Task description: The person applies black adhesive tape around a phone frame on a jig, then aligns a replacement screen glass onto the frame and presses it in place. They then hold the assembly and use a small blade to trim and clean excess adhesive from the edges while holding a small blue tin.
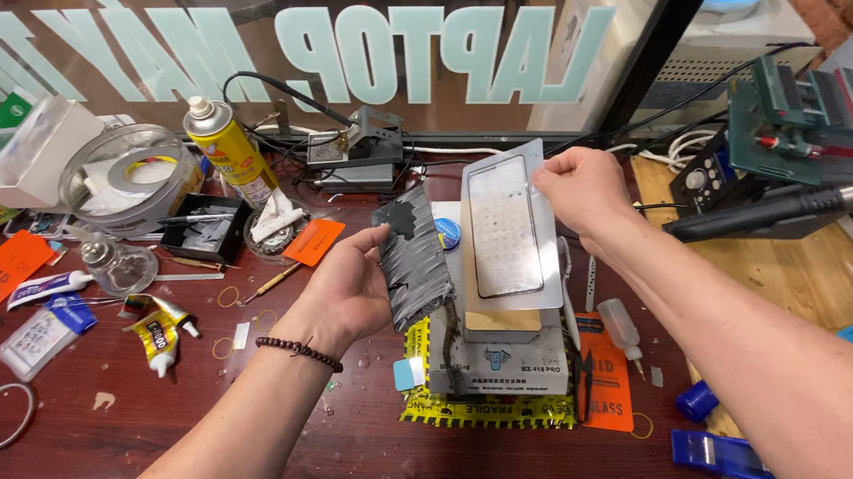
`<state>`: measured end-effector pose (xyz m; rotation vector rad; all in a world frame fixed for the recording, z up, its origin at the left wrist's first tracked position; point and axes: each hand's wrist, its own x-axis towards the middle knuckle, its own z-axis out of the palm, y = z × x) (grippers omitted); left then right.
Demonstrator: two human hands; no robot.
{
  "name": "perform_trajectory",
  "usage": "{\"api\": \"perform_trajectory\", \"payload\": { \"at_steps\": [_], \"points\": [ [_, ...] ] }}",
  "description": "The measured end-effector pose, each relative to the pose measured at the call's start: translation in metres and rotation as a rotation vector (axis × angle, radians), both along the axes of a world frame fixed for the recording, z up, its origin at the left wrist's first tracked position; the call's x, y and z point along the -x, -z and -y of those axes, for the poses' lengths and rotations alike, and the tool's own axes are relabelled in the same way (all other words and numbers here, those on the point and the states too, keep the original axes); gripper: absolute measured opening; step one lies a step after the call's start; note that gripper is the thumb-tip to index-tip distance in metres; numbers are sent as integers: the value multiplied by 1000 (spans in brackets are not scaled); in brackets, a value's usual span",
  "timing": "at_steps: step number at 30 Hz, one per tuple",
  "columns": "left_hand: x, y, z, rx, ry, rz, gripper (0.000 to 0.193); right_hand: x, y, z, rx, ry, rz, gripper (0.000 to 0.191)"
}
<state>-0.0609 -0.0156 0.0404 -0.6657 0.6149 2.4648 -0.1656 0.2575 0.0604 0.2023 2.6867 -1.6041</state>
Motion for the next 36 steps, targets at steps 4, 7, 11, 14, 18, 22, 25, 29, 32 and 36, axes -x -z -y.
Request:
{"api": "perform_trajectory", "payload": {
  "at_steps": [4,7,11,14,18,22,25,29,32,36],
  "points": [
    [-1,-3,-4,10,-16,-4,34,-3,-9,-12,118,-17,192,13],
    [-2,-7,-3,21,-15,10,33,-7,-6,-23,326,-19,310,15],
    [-3,-11,-5,53,-22,26,34,-14,9,-32,384,1,331,19],
    [-5,-12,-7,49,-23,9,33,-15,20,-29,275,21,282,19],
    [-6,-14,-6,23,-60,17,31,-12,22,-22,191,-35,195,23],
    [-8,-16,-5,42,-57,25,34,-11,18,-16,-62,-78,82,29],
    [-7,-15,-5,45,-47,22,34,-8,15,-15,-437,-81,-286,37],
    [-7,-8,-2,15,-23,4,35,14,15,-10,-533,-253,-111,30],
    [-5,-2,-4,-6,-24,16,34,27,21,-7,-586,-285,-32,38],
    [-1,-1,-2,0,-11,17,34,39,29,-9,-552,-277,0,42]
  ]
}}
